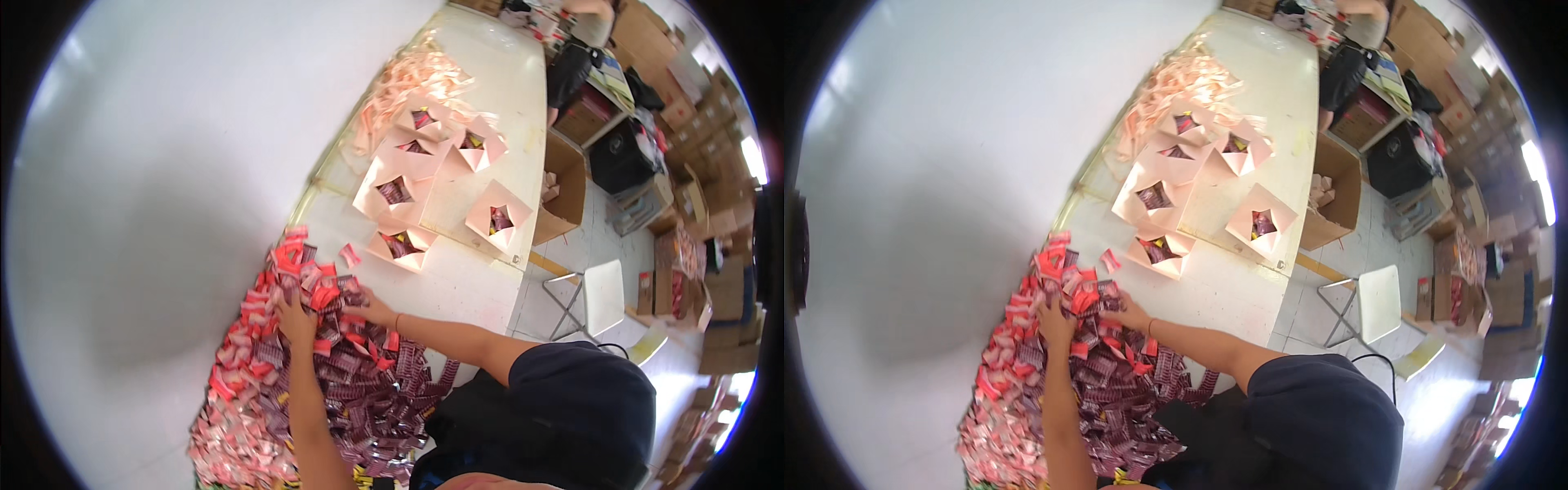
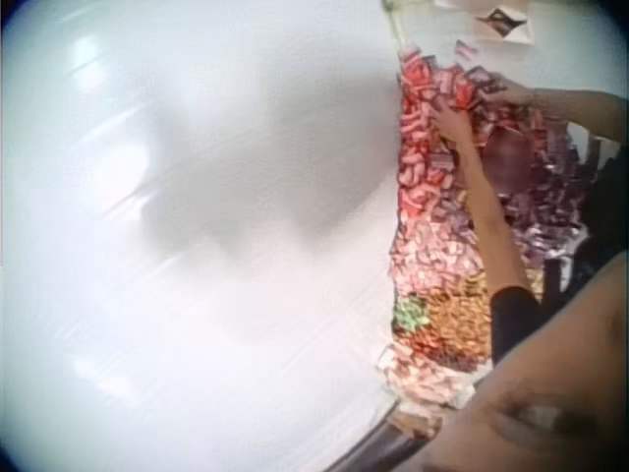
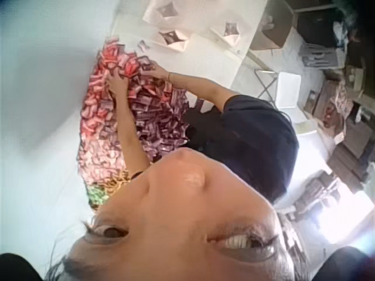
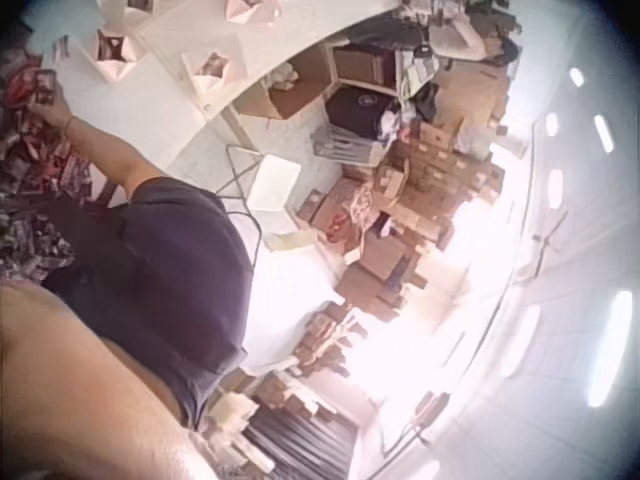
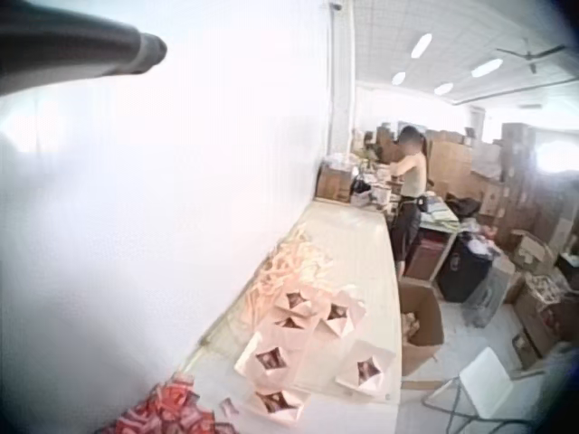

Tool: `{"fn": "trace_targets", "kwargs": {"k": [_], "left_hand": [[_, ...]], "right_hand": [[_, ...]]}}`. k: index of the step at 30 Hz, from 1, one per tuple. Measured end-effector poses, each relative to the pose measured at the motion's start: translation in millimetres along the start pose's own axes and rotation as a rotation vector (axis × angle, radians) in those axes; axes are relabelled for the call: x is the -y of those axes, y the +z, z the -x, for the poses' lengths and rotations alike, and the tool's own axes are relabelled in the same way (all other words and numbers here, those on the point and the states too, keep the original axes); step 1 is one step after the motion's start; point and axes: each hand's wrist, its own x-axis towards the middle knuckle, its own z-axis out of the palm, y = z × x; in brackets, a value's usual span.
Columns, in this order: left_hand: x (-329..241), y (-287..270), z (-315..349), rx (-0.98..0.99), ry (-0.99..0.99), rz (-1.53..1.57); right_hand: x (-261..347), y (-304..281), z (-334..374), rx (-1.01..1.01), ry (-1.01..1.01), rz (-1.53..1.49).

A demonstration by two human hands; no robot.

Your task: The person repeatedly picks small wrapped candies from a large mixed pile on a table and places them into small pink paper boxes. They handle candies of various colors and wrappers, filling each box one at a time and setting it aside.

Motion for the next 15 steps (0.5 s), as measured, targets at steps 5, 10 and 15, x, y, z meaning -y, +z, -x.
{"fn": "trace_targets", "kwargs": {"k": [5,10,15], "left_hand": [[2,-27,38,-0.028,0.056,0.370],[21,-80,111,-0.305,0.080,0.640],[100,-112,241,-0.415,-0.117,0.754]], "right_hand": [[26,39,36,0.193,0.048,-0.411],[77,113,92,0.314,-0.237,-0.442],[103,139,166,0.642,-0.577,-0.059]]}}
